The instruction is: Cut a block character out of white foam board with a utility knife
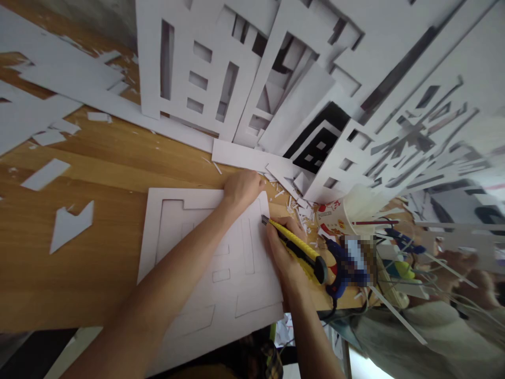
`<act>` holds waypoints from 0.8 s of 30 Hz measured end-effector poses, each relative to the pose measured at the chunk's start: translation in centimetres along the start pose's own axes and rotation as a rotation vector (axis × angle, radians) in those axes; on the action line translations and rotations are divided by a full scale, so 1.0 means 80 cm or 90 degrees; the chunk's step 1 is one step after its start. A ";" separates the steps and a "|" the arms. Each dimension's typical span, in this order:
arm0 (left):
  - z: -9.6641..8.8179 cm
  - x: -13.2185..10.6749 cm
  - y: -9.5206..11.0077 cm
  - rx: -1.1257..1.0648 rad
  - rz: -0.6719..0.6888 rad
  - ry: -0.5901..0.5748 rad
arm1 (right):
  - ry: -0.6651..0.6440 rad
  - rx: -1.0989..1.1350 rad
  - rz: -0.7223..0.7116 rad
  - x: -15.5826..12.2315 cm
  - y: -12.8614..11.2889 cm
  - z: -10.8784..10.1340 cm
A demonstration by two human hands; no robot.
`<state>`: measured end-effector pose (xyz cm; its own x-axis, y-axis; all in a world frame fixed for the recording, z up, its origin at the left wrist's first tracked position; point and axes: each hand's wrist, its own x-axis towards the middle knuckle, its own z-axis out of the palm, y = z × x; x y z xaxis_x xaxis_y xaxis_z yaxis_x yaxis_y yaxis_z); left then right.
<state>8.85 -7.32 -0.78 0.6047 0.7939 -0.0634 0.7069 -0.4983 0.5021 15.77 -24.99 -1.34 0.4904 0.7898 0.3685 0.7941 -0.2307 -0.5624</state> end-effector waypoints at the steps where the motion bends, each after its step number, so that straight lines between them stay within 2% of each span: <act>1: 0.000 0.000 0.000 0.005 0.001 0.002 | 0.005 -0.003 -0.007 -0.001 -0.001 -0.001; 8: -0.003 0.001 0.002 0.025 0.008 -0.023 | 0.081 0.000 -0.025 -0.010 -0.011 -0.007; 15: -0.003 -0.003 0.008 0.075 0.034 -0.035 | 0.139 -0.004 -0.031 -0.004 -0.011 -0.002; 20: -0.001 -0.002 0.009 0.088 0.027 -0.027 | 0.149 -0.019 -0.115 -0.002 -0.003 -0.001; 24: -0.002 -0.001 0.008 0.092 0.019 -0.033 | 0.156 -0.010 -0.123 -0.012 0.005 0.002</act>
<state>9.22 -7.62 -0.35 0.6416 0.7609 -0.0967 0.7315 -0.5690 0.3756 15.61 -25.74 -2.01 0.4006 0.6593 0.6363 0.8856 -0.1003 -0.4536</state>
